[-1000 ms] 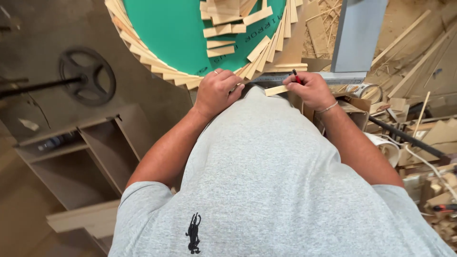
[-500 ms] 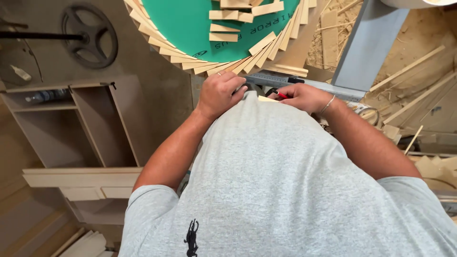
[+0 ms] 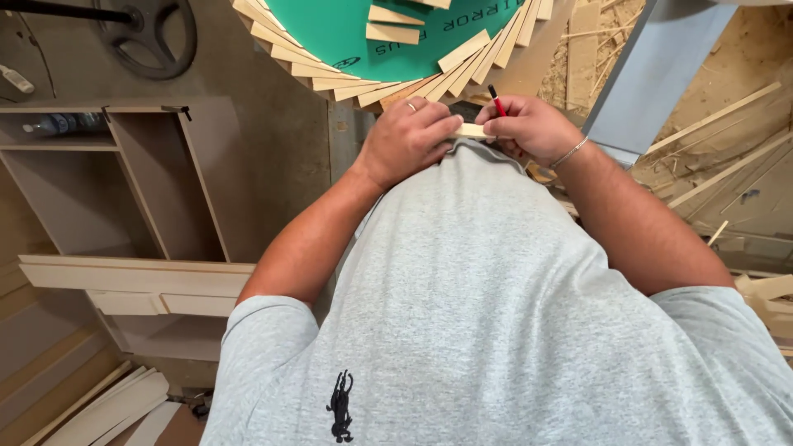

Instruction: Arrange and mark small wooden slats on a circular base to create a decorative pattern

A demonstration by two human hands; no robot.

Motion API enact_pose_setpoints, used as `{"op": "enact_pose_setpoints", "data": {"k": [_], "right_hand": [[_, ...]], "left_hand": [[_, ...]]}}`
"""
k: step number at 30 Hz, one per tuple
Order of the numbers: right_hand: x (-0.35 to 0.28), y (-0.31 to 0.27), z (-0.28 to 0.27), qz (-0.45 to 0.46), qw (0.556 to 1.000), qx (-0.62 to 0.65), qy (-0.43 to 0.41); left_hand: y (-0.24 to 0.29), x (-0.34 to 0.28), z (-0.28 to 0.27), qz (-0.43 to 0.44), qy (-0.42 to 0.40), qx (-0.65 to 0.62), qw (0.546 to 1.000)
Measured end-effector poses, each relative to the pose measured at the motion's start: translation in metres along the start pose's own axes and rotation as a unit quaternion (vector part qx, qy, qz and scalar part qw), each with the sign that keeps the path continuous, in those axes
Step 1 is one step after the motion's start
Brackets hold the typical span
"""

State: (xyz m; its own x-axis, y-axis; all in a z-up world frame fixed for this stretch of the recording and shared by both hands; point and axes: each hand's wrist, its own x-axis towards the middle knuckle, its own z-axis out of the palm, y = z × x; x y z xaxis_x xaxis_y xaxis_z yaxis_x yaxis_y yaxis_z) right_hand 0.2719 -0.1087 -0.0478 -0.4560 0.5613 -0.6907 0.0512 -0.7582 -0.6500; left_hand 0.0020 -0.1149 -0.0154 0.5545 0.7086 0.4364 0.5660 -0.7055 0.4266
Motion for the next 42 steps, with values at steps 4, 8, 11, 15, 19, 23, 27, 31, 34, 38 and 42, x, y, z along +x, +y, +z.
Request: {"op": "enact_pose_setpoints", "data": {"k": [4,8,11,15,19,23,27,31,34,38,42], "right_hand": [[0.005,0.007,0.004,0.006,0.999,0.044,0.008],[-0.012,-0.033,0.025,0.009,0.991,0.100,0.086],[-0.011,-0.038,0.027,-0.012,0.990,0.033,0.135],[-0.010,-0.045,0.035,-0.062,0.976,-0.088,0.189],[0.006,-0.031,0.031,-0.098,0.954,-0.149,0.241],[0.010,-0.027,0.031,-0.119,0.948,-0.144,0.259],[0.014,-0.017,0.026,-0.123,0.949,-0.112,0.267],[0.004,-0.034,0.036,-0.084,0.964,-0.054,0.248],[0.004,-0.034,0.035,-0.074,0.965,-0.057,0.244],[0.003,-0.035,0.036,-0.079,0.963,-0.052,0.252],[0.003,-0.034,0.037,-0.078,0.960,-0.033,0.266]], "left_hand": [[0.004,0.004,0.014,0.016,0.023,0.043,0.999],[0.012,0.026,-0.007,0.015,0.053,0.082,0.995],[0.016,0.035,-0.018,-0.006,0.021,0.106,0.994],[0.015,0.039,-0.012,-0.029,0.039,0.157,0.986],[0.011,0.031,0.000,-0.047,0.023,0.162,0.985],[0.010,0.030,0.003,-0.049,0.030,0.163,0.985],[0.009,0.030,0.005,-0.044,0.042,0.161,0.985],[0.006,0.029,0.007,-0.049,0.056,0.172,0.982],[0.005,0.027,0.007,-0.061,0.053,0.146,0.986],[0.004,0.028,0.010,-0.060,0.066,0.139,0.986],[0.003,0.027,0.012,-0.068,0.067,0.139,0.986]]}}
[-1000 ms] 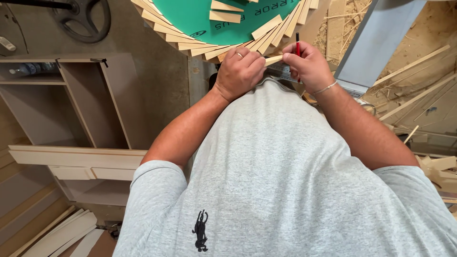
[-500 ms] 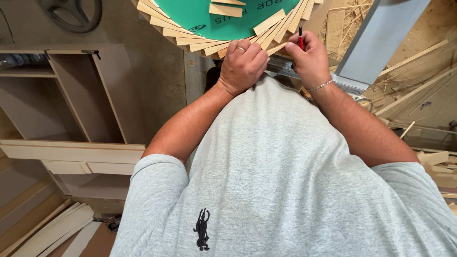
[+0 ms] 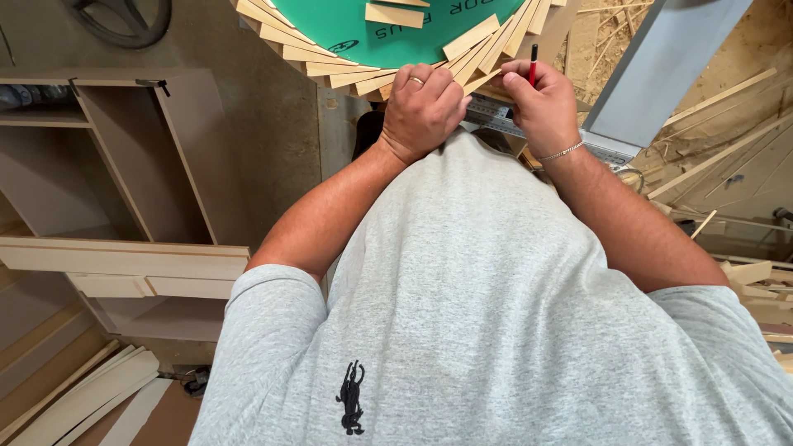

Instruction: Arrange and mark small wooden slats on a circular base to create a decorative pattern

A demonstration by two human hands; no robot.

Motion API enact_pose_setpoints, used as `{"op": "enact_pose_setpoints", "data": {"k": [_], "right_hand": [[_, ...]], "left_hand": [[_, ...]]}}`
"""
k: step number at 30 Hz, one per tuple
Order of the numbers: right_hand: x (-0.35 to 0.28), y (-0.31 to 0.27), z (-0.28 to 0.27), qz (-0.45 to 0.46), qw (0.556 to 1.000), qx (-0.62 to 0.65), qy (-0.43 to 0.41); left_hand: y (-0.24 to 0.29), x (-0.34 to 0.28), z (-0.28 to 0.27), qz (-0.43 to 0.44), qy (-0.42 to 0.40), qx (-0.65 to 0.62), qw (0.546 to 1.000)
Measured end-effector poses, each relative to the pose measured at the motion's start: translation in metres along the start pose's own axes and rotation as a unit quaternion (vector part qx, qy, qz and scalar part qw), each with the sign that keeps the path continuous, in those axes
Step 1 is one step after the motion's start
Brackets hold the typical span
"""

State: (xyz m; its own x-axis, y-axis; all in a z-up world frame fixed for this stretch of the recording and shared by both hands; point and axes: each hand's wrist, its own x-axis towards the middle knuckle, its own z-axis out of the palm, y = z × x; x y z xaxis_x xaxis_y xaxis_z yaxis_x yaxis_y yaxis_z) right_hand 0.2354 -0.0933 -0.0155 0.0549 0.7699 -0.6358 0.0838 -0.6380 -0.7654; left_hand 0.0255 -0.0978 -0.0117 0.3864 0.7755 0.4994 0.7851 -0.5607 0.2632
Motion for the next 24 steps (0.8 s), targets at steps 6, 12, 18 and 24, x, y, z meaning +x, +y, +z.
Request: {"op": "enact_pose_setpoints", "data": {"k": [6,12,18,24], "right_hand": [[-0.001,0.000,-0.004,-0.005,1.000,-0.001,-0.021],[-0.002,-0.002,-0.005,-0.016,0.999,-0.018,-0.025],[-0.002,-0.006,-0.004,-0.006,0.999,-0.027,-0.023],[0.010,0.010,-0.010,0.003,0.999,-0.041,-0.026]], "left_hand": [[-0.001,0.000,0.003,-0.005,-0.008,-0.001,1.000],[0.001,0.000,0.004,-0.018,-0.001,-0.002,1.000],[0.002,-0.001,0.006,-0.023,-0.003,0.000,1.000],[0.002,-0.001,0.006,-0.027,-0.007,-0.006,1.000]]}}
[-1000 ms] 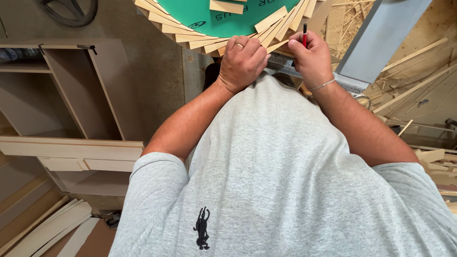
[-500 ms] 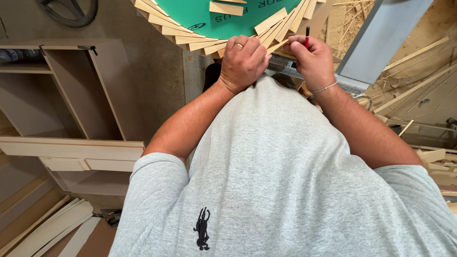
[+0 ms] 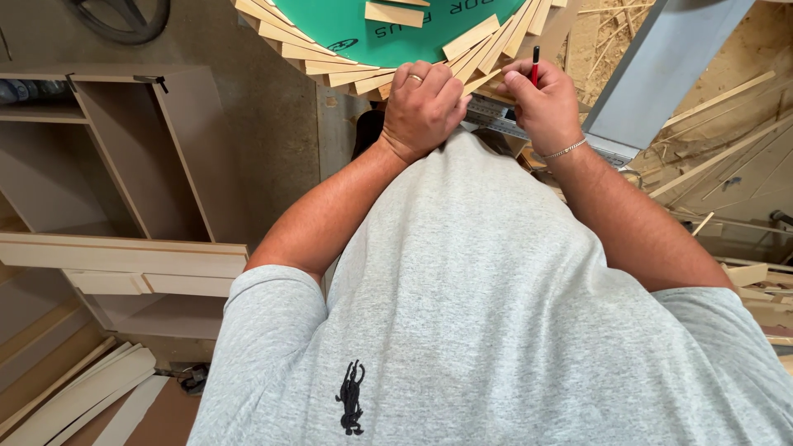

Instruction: Arrange and mark small wooden slats on a circular base to create a decorative pattern

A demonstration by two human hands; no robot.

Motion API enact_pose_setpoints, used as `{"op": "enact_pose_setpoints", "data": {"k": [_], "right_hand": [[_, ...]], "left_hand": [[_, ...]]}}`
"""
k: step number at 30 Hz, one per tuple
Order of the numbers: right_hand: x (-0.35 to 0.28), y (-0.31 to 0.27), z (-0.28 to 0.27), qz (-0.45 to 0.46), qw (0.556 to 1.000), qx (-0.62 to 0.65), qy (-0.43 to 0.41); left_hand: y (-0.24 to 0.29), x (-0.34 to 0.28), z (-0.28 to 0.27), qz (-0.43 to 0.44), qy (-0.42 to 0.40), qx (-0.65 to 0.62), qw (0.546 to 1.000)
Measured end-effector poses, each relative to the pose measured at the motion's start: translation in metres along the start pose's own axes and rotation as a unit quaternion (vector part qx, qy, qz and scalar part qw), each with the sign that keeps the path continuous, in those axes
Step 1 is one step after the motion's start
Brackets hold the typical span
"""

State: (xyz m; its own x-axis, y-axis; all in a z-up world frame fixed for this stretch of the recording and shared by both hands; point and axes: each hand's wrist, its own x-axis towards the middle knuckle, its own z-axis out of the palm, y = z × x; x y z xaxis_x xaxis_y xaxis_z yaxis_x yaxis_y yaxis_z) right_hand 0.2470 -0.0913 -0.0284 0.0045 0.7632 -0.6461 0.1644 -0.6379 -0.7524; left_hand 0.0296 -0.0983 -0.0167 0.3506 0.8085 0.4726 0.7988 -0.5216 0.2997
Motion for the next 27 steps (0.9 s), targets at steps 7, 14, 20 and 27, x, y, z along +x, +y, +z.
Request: {"op": "enact_pose_setpoints", "data": {"k": [7,14,20,27], "right_hand": [[0.000,0.003,-0.002,-0.014,1.000,-0.015,-0.006],[-0.006,-0.009,-0.001,-0.011,1.000,-0.023,-0.016],[-0.007,-0.011,-0.001,-0.006,1.000,-0.024,-0.018],[-0.008,-0.012,-0.001,-0.011,0.999,-0.025,-0.017]], "left_hand": [[0.000,-0.001,0.001,0.001,0.000,0.003,1.000],[-0.001,0.001,0.001,0.001,0.000,0.001,1.000],[-0.001,0.002,-0.001,0.006,-0.003,0.003,1.000],[-0.001,0.001,0.000,0.008,-0.007,0.005,1.000]]}}
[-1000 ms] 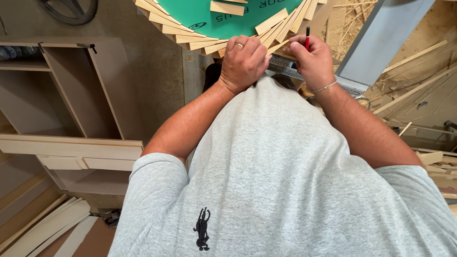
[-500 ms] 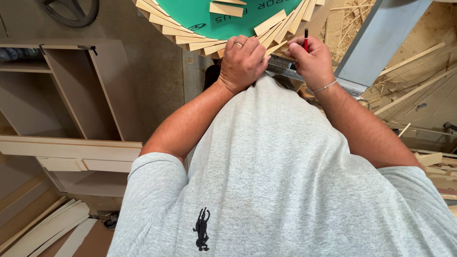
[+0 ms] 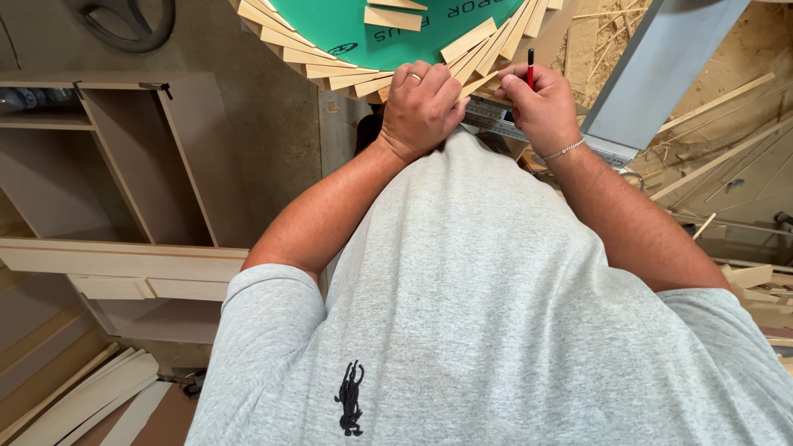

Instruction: Arrange and mark small wooden slats on a circular base to create a decorative pattern

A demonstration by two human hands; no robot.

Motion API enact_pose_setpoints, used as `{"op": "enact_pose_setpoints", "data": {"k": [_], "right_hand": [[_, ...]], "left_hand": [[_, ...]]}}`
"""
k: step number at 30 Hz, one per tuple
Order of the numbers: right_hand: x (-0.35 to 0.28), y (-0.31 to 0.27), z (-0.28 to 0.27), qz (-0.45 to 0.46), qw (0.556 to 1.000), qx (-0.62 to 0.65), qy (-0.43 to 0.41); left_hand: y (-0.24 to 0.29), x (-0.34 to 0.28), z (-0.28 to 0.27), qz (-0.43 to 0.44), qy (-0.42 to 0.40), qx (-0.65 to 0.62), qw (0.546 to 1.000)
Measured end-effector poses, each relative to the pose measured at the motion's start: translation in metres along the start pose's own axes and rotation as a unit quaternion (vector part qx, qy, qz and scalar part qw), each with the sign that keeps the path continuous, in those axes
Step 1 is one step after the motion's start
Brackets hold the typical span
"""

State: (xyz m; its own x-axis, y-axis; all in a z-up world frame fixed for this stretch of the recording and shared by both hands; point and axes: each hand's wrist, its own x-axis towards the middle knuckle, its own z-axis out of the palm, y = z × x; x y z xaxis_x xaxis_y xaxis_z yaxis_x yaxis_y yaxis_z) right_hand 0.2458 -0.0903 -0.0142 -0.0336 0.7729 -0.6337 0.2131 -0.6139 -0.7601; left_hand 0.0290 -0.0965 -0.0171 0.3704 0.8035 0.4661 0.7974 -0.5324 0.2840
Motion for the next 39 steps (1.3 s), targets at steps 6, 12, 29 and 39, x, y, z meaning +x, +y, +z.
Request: {"op": "enact_pose_setpoints", "data": {"k": [6,12,29,39], "right_hand": [[0.002,0.004,0.000,-0.002,1.000,0.003,0.003],[0.002,0.004,0.000,-0.001,1.000,0.001,0.004],[0.002,0.009,0.000,-0.015,1.000,0.003,0.006],[-0.001,0.003,0.000,-0.012,1.000,-0.009,0.003]], "left_hand": [[-0.001,-0.001,0.000,0.000,-0.008,-0.002,1.000],[-0.002,-0.001,0.001,0.001,-0.008,-0.003,1.000],[0.000,-0.001,0.000,-0.001,0.002,-0.005,1.000],[0.000,-0.002,0.000,-0.002,0.002,-0.003,1.000]]}}
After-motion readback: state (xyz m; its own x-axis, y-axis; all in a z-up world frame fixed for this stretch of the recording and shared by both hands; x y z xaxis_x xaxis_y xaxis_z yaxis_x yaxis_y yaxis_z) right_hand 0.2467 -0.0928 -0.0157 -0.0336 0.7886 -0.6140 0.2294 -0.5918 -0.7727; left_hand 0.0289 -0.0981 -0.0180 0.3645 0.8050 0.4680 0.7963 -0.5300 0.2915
